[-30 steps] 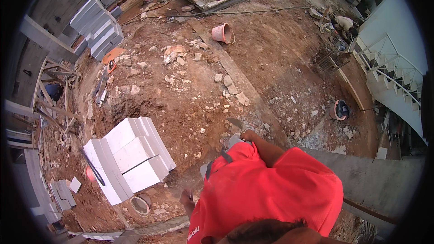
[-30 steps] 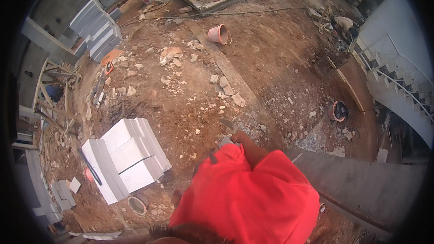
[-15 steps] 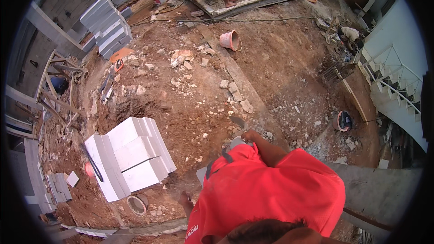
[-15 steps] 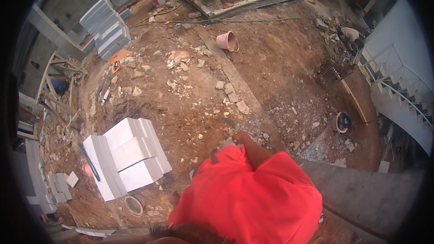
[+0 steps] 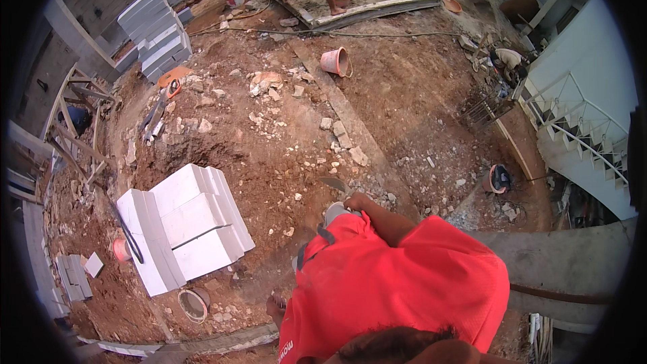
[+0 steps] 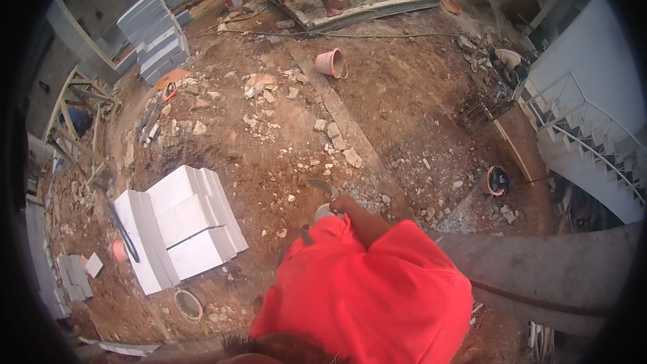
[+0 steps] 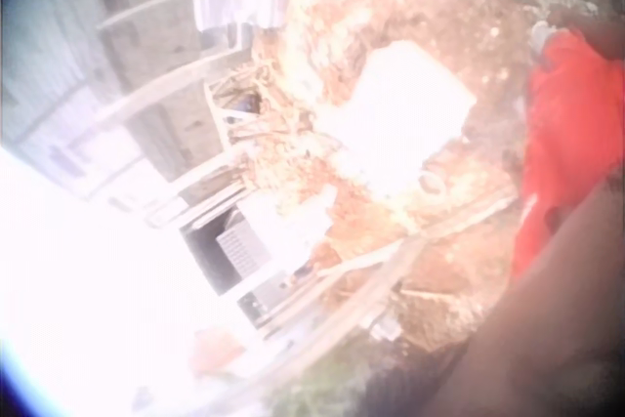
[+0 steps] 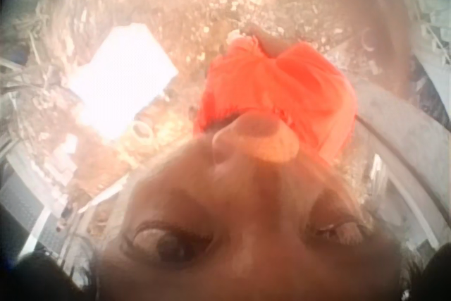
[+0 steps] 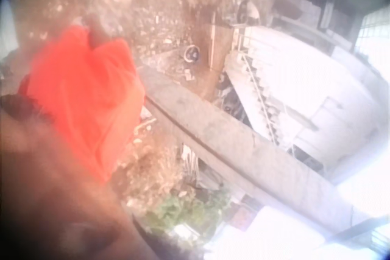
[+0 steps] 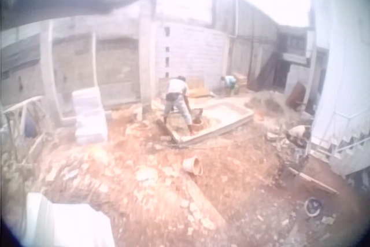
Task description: The person walks across a construction site, then uses a trowel to apply cement along a curved concrete edge. They scoop cement from a bucket and spread it evenly along the edge, smoothing the surface.
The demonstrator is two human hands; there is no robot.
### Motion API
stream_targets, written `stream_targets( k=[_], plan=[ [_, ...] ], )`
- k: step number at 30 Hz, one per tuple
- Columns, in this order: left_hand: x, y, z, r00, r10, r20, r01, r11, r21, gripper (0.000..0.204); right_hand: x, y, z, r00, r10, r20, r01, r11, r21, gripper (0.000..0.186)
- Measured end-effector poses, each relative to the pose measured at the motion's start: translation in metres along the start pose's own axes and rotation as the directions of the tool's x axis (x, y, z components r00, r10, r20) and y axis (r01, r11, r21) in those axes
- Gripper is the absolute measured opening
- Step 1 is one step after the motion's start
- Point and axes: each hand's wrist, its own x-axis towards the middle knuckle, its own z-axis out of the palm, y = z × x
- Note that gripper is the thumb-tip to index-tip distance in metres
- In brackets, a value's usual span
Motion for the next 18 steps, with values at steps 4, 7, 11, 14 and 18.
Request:
stream_targets(
  k=[4, 7, 11, 14, 18],
  plan=[
    [-0.005, -0.007, -0.033, 0.998, -0.055, -0.003, 0.054, 0.990, -0.131, 0.020, -0.007, -0.013, 0.018, 0.971, 0.240, -0.004, -0.237, 0.959, 0.153, 0.034],
    [-0.010, -0.004, -0.055, 0.996, -0.070, -0.052, 0.059, 0.982, -0.181, 0.023, -0.012, -0.015, 0.024, 0.972, 0.228, -0.051, -0.219, 0.966, 0.139, 0.037],
    [-0.036, 0.005, -0.068, 0.963, -0.112, -0.246, 0.068, 0.981, -0.181, 0.032, -0.027, -0.029, 0.025, 0.989, 0.138, -0.056, -0.131, 0.985, 0.115, 0.038],
    [-0.043, 0.000, -0.071, 0.966, -0.107, -0.235, 0.050, 0.970, -0.240, 0.034, -0.035, -0.040, 0.026, 0.987, 0.151, -0.050, -0.143, 0.979, 0.143, 0.040],
    [-0.048, -0.025, -0.063, 0.973, -0.101, -0.207, 0.034, 0.952, -0.306, 0.032, -0.055, -0.052, 0.024, 0.990, 0.129, -0.053, -0.120, 0.980, 0.156, 0.042]
  ],
)
